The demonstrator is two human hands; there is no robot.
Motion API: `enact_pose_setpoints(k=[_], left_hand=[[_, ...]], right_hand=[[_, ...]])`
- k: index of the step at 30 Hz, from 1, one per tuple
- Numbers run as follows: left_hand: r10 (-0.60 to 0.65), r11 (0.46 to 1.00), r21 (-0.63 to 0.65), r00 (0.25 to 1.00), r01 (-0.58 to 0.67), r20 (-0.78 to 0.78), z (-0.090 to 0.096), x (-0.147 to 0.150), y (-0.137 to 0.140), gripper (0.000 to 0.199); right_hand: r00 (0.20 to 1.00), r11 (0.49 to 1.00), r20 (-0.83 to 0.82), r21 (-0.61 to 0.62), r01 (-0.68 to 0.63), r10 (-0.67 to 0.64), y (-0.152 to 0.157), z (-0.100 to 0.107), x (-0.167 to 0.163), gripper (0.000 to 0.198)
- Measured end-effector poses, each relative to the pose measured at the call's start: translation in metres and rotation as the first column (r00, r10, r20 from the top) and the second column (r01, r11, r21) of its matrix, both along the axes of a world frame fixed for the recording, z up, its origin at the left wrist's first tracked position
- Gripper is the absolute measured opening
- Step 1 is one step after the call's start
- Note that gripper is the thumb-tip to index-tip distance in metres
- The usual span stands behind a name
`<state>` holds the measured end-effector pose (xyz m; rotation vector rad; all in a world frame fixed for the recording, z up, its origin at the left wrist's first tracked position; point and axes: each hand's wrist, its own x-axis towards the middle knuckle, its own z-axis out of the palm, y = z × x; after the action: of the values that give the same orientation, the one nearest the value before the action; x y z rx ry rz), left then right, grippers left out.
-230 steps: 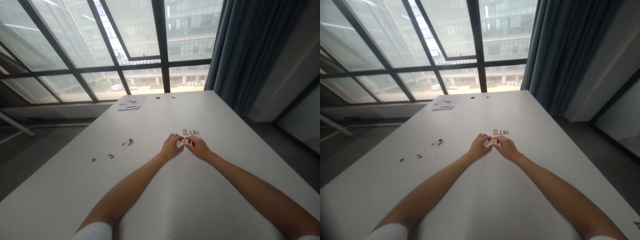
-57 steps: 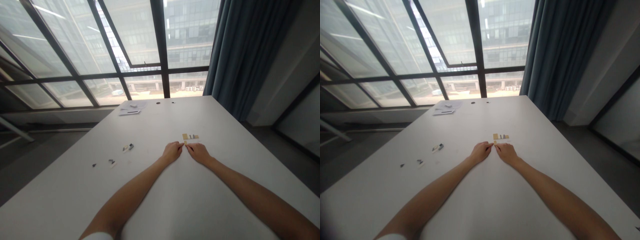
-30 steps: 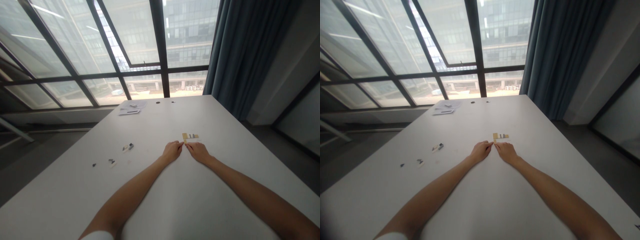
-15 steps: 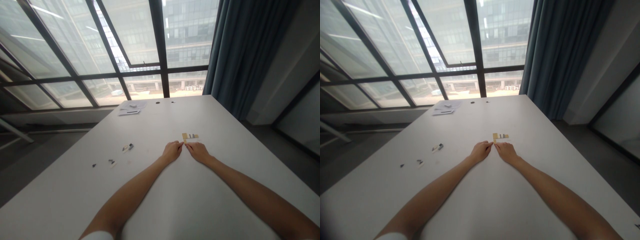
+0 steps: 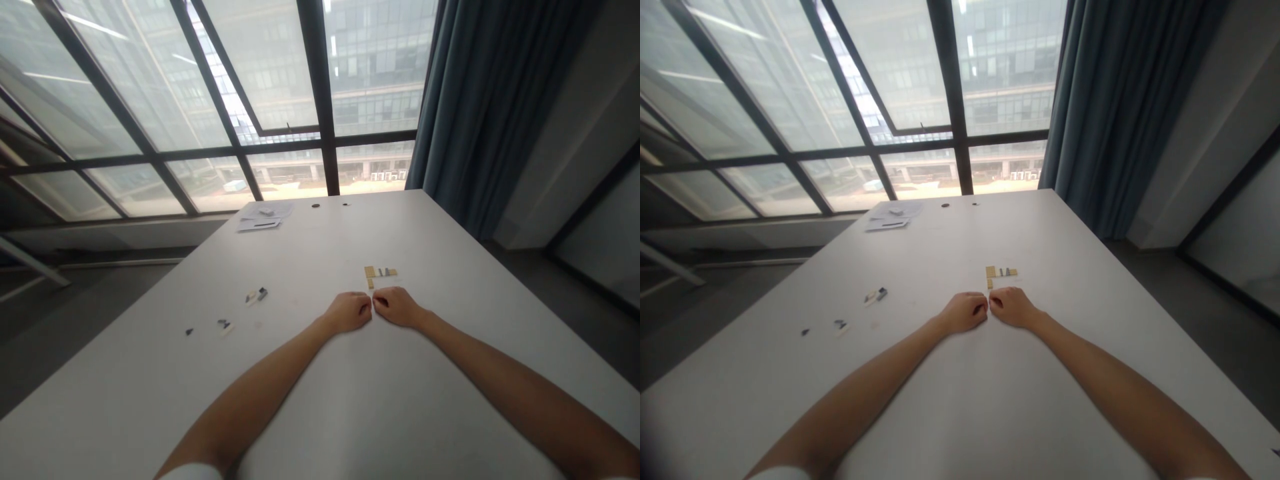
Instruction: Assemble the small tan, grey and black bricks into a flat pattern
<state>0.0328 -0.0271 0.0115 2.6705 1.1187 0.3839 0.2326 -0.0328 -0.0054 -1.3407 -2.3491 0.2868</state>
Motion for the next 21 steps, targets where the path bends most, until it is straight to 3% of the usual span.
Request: enact_pose_setpoints(k=[21], left_hand=[[0.019,0.999,-0.026,1.000,-0.019,0.014,-0.0014,0.0021,0.0022,0.022]], right_hand=[[0.999,1.000,0.034,-0.019,-0.002,0.002,-0.0031,0.0038,0.0022,0.023]])
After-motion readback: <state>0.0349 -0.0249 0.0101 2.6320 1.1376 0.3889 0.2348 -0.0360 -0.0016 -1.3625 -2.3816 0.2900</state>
